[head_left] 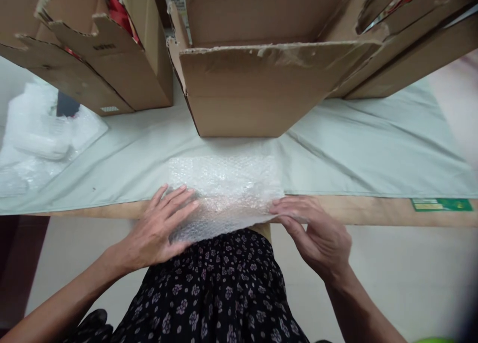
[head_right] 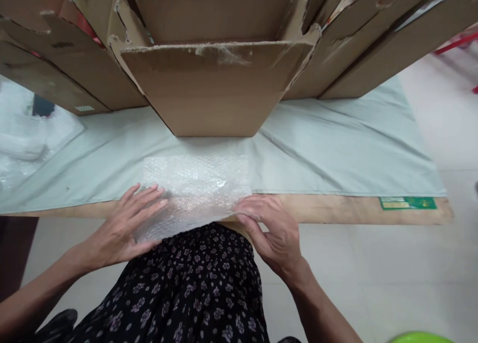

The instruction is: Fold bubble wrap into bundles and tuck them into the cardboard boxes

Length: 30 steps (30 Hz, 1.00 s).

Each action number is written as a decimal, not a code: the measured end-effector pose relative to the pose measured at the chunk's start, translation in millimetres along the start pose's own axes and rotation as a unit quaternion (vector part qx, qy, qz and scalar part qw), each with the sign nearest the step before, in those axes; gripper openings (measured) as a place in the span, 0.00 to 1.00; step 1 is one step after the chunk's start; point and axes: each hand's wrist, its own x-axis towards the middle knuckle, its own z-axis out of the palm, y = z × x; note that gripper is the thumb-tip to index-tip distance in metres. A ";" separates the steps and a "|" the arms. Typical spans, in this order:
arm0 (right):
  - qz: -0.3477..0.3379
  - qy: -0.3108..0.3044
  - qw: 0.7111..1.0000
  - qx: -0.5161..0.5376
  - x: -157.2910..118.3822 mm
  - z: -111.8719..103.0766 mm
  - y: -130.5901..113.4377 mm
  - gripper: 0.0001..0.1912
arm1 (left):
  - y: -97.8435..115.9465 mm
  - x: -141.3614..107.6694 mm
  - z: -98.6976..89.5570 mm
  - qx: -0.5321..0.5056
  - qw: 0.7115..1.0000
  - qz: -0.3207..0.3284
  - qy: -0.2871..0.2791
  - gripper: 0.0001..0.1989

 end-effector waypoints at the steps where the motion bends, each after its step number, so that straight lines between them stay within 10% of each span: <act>1: 0.010 0.008 1.000 0.005 0.5 2.7 0.2 0.05 | -1.0 -0.7 2.2 -0.020 0.999 -0.002 0.028 0.32; 5: 0.031 0.035 0.999 0.024 2.3 9.5 8.3 0.05 | -9.7 1.0 5.1 -0.110 0.987 -0.054 0.106 0.19; 9: 0.052 -0.044 0.997 0.032 5.1 8.2 18.5 0.29 | -14.9 13.1 -4.7 -0.149 0.969 -0.163 0.111 0.11; 17: 0.199 -0.127 0.943 0.234 1.3 4.1 21.0 0.43 | -13.7 41.2 -18.2 -0.176 0.945 -0.263 0.085 0.10; 30: 0.241 0.111 0.961 0.075 7.4 37.4 25.3 0.19 | -23.4 44.4 -11.9 -0.226 0.896 -0.357 0.136 0.14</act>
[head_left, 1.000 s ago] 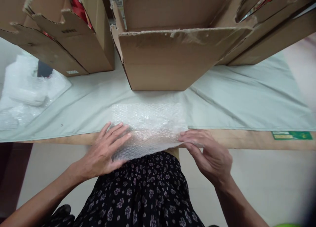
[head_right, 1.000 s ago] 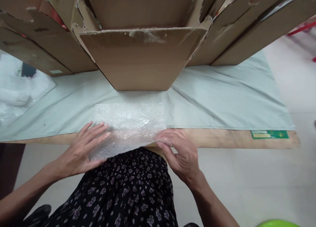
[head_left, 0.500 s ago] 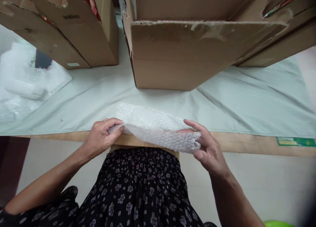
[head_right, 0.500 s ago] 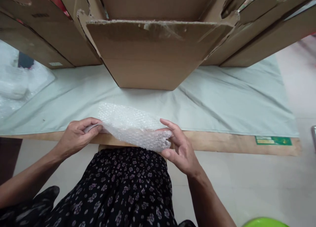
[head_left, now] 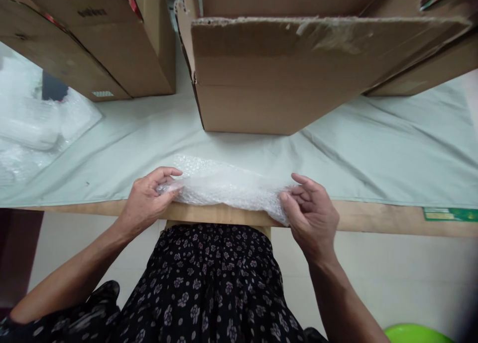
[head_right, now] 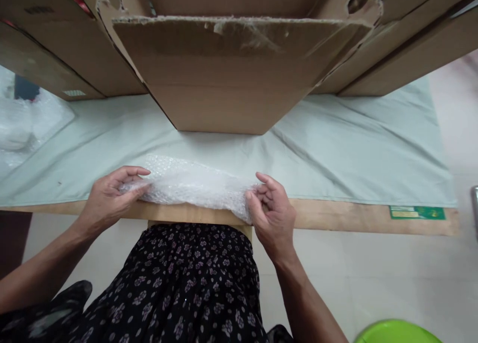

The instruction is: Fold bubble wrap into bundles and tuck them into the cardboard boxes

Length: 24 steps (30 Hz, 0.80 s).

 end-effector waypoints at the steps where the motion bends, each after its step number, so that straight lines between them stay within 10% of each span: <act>1: -0.006 0.014 1.000 -0.008 0.5 2.2 0.7 0.19 | -0.2 1.8 0.4 0.008 1.000 -0.004 0.006 0.14; 4: -0.016 0.037 0.999 -0.005 1.0 2.7 -0.8 0.20 | 1.4 7.5 1.1 0.014 1.000 0.003 0.019 0.16; 11: 0.032 -0.146 0.986 0.068 -11.2 -21.1 -16.2 0.43 | 6.1 11.1 0.6 0.027 0.999 0.026 0.025 0.16; 24: -0.089 0.021 0.982 -0.167 -43.0 -0.1 0.6 0.34 | -1.0 2.7 -3.1 0.089 0.994 0.039 -0.045 0.23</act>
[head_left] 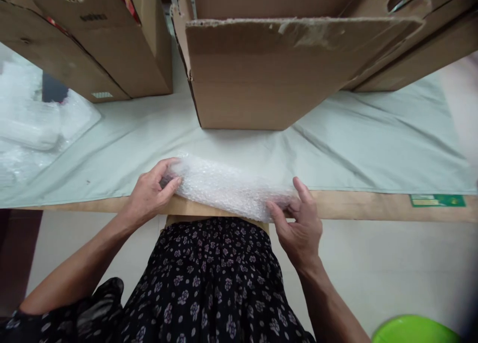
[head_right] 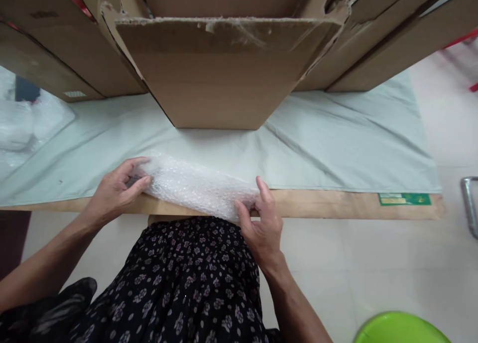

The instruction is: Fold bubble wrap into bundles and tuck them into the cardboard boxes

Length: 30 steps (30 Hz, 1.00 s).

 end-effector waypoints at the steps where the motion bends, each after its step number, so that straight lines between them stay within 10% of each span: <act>1: -0.010 0.015 1.000 -0.009 -1.4 -0.4 -1.8 0.34 | -1.0 1.7 0.9 0.007 1.000 -0.001 0.000 0.24; 11: -0.140 0.032 0.979 -0.144 -2.8 3.5 1.5 0.25 | -3.6 14.4 6.5 0.163 0.986 0.020 -0.013 0.27; 23: -0.112 -0.033 0.962 -0.248 19.2 -3.5 10.8 0.36 | 9.4 26.3 -4.8 0.326 0.942 0.080 -0.017 0.36; 30: -0.133 -0.031 0.982 -0.131 24.3 9.8 7.4 0.11 | 8.8 38.1 -5.9 0.265 0.960 0.032 -0.082 0.28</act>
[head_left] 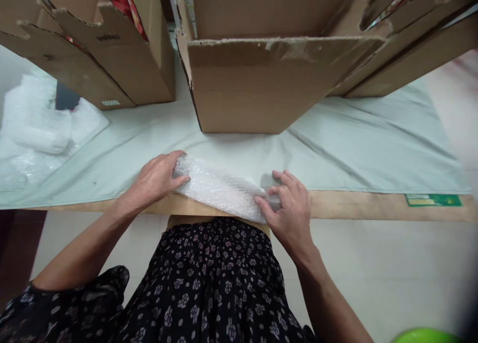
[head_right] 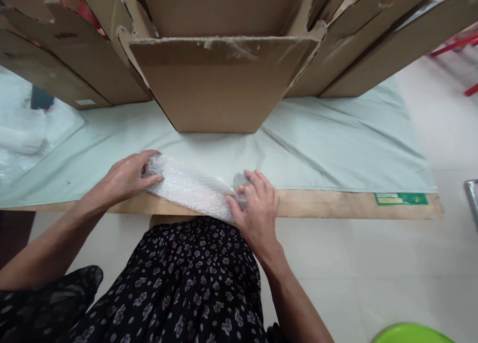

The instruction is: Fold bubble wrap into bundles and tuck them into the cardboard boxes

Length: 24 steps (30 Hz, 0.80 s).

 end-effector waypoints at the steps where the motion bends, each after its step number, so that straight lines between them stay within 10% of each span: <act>1: 0.005 0.006 0.999 0.032 -0.6 -3.0 -2.7 0.10 | -0.6 -1.2 0.9 -0.015 1.000 -0.002 -0.001 0.26; 8: 0.079 -0.030 0.979 0.188 -6.5 -30.0 -33.2 0.20 | -7.4 2.3 -25.2 -0.099 0.991 0.045 0.081 0.11; 16: 0.086 -0.178 0.933 0.299 -32.5 10.7 -83.5 0.28 | 5.7 65.4 -26.6 0.091 0.984 0.132 0.083 0.21; 24: 0.038 -0.253 0.893 0.369 -23.5 24.1 -94.4 0.18 | -3.7 78.3 -19.2 0.100 0.979 0.138 0.116 0.21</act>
